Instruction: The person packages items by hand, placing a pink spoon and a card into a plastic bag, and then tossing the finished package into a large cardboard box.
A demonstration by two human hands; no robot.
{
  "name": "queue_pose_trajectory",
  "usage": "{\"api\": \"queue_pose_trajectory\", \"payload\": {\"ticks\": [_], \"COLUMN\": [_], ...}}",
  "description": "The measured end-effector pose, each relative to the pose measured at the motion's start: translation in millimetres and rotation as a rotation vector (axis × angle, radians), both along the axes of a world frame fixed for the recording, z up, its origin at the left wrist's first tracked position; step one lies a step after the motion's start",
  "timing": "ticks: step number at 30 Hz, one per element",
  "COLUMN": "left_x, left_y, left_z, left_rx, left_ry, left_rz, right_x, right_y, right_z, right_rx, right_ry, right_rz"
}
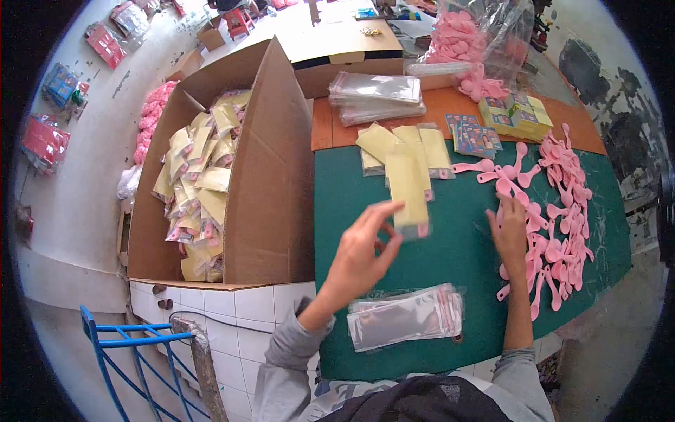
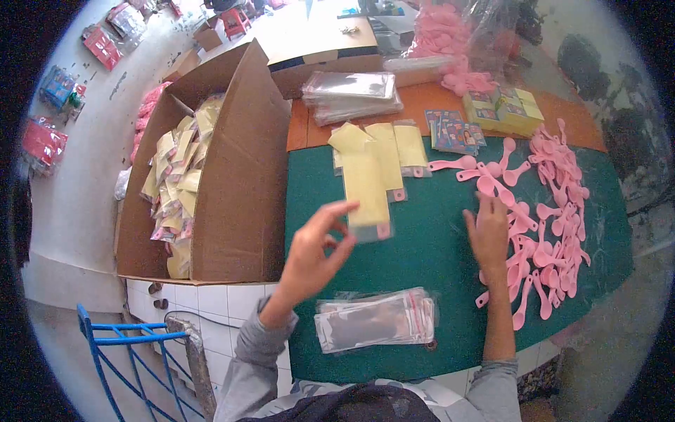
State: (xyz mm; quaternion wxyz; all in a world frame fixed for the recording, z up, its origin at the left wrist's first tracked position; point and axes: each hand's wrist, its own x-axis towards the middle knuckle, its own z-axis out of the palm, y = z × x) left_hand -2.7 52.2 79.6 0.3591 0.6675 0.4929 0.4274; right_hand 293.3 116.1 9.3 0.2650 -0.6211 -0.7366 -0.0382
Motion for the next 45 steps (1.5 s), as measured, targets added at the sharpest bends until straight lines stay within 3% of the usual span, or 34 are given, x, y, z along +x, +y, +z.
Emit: {"api": "queue_pose_trajectory", "payload": {"ticks": [1,4,5,8,10,11,14,17,20,23,26,29,32,35,38,40,43,45], "left_x": [1.2,9.6,11.6,24.3,34.8,37.9,41.2,40.1,37.5,34.2,32.6,32.8,31.8,31.9,31.2,30.0,25.9,20.1], "left_y": [12.8,47.7,44.9,7.6,-28.6,-36.6,-50.0,-43.6,-43.1,-41.8,-40.6,-39.8,-39.6,-40.8,-40.1,-40.1,-38.9,-38.0], "left_z": [5.5,-14.5,-16.1,-44.0,-58.7,-59.6,-58.5,-66.0,-74.8,-75.6,-68.0,-62.0,-65.3,-67.2,-62.5,-63.2,-66.6,-73.1], "left_rx": [0.046,0.303,0.326,-0.080,-0.106,-0.073,-0.050,-0.112,-0.109,-0.124,-0.190,-0.260,-0.290,-0.265,-0.283,-0.274,-0.206,-0.340], "left_ry": [-0.017,0.292,0.328,0.280,0.433,0.436,0.403,0.298,0.206,0.103,0.034,0.011,0.021,0.034,0.052,0.033,-0.103,-0.385], "left_rz": [0.000,0.242,0.203,-0.224,-0.340,-0.331,-0.323,-0.331,-0.322,-0.308,-0.266,-0.232,-0.257,-0.275,-0.280,-0.289,-0.228,-0.247], "right_x": [10.3,31.0,34.8,40.9,44.6,47.8,35.2,35.4,38.3,19.2,6.8,-5.7,-9.1,-19.1,-25.5,-31.9,-33.5,-32.7], "right_y": [5.8,11.7,14.5,15.8,15.0,14.4,2.4,-4.4,-14.0,-27.4,-40.9,-41.1,-46.6,-49.2,-50.4,-50.5,-49.1,-48.8], "right_z": [-4.2,-16.6,-21.7,-20.7,-22.1,-19.4,9.8,11.5,12.3,23.6,47.8,69.7,65.6,57.6,50.1,47.5,39.5,36.4], "right_rx": [-0.043,-0.126,-0.116,-0.191,-0.214,-0.138,0.279,0.336,0.135,-0.210,-0.703,-0.735,-0.934,-0.977,-1.036,-0.997,-0.966,-0.913], "right_ry": [0.019,0.078,0.097,0.283,0.450,0.337,0.479,0.862,0.664,0.865,0.802,0.541,0.697,0.984,0.961,0.776,0.632,0.622], "right_rz": [-0.055,-0.159,-0.150,-0.137,-0.134,-0.145,-0.080,-0.025,0.000,0.352,0.679,0.989,0.829,0.649,0.584,0.549,0.476,0.444]}}
